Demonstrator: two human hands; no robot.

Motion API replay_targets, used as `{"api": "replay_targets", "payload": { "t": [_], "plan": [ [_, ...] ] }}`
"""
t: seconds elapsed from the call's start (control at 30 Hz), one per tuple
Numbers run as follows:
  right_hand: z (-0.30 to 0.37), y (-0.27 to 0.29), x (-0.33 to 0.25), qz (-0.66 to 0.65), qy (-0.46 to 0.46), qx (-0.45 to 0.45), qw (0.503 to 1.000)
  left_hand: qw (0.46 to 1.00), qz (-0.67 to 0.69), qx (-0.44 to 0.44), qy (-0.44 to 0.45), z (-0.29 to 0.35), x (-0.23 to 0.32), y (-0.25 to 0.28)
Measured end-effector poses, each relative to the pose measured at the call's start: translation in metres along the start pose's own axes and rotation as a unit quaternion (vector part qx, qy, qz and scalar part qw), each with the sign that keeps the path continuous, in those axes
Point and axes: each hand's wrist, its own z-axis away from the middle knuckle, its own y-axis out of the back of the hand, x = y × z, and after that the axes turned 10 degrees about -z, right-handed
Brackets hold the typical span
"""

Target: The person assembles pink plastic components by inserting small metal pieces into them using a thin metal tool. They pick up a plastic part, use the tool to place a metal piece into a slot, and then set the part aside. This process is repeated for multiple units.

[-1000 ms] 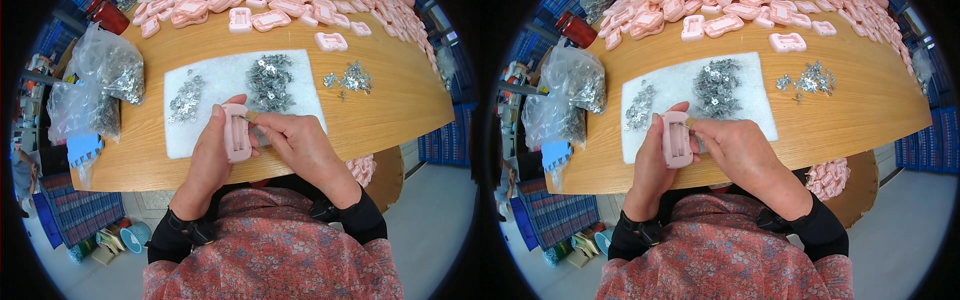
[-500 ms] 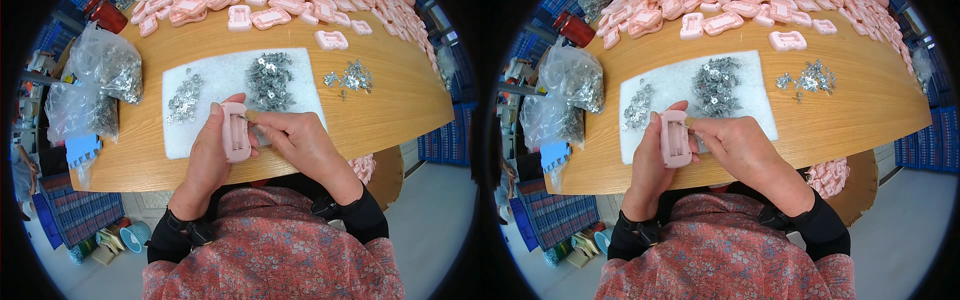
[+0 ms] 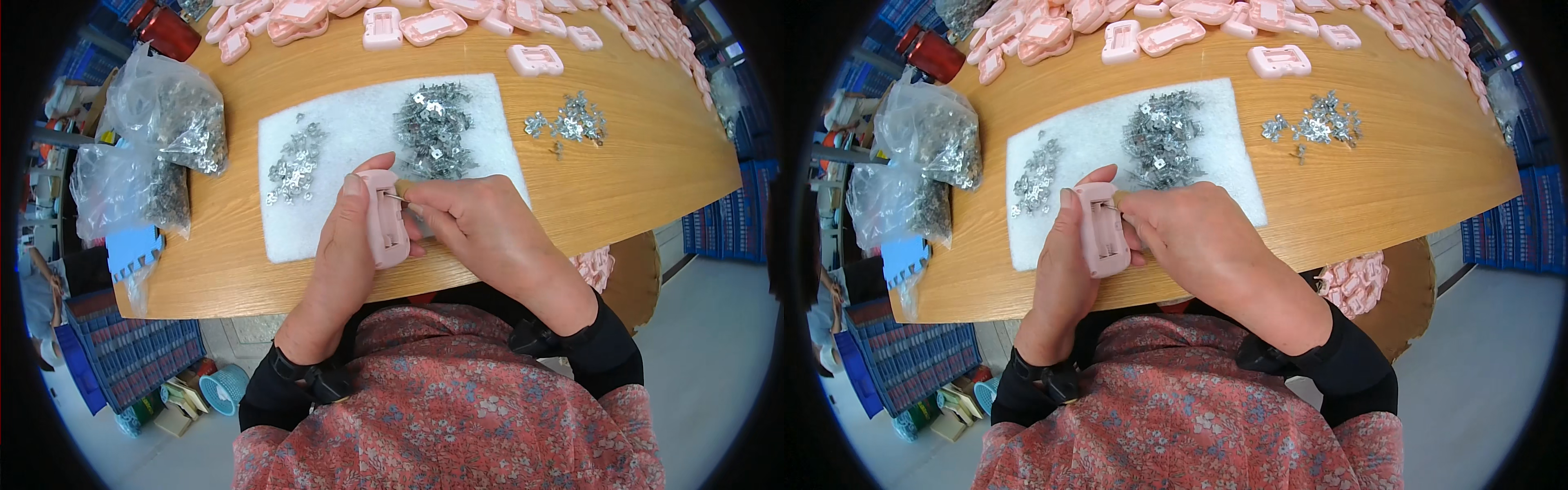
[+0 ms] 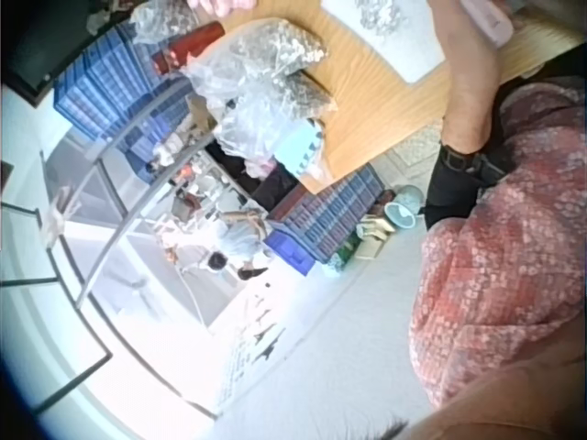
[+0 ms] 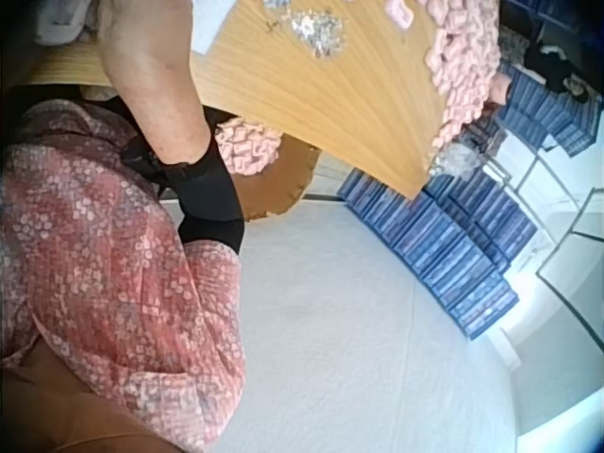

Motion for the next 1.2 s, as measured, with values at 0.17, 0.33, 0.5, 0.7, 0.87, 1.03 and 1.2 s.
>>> {"api": "replay_targets", "payload": {
  "t": [0.17,0.33,0.5,0.7,0.87,1.03,1.2],
  "plan": [
    [0.004,-0.001,0.002,-0.042,-0.010,0.030,0.999,0.996,0.086,-0.023,0.007,-0.003,0.000,0.007],
    [0.004,0.000,-0.001,-0.066,-0.034,0.034,0.997,0.997,0.076,-0.014,0.005,-0.002,-0.001,0.005],
    [0.004,-0.002,-0.002,-0.073,-0.047,0.038,0.996,0.999,0.048,-0.012,-0.007,-0.001,-0.004,0.005],
    [0.001,0.000,-0.001,0.013,-0.005,0.012,1.000,1.000,-0.020,-0.004,-0.014,0.000,-0.004,0.003],
    [-0.002,0.002,-0.006,0.016,-0.014,0.002,1.000,0.998,0.051,-0.024,-0.003,-0.001,-0.003,0.007],
    [0.001,-0.004,-0.006,-0.265,-0.085,0.100,0.955,0.976,0.191,-0.108,0.014,-0.004,0.003,0.013],
    [-0.007,-0.001,-0.002,-0.458,-0.140,0.048,0.877,0.965,0.216,-0.148,0.013,-0.004,0.007,0.011]
  ]
}}
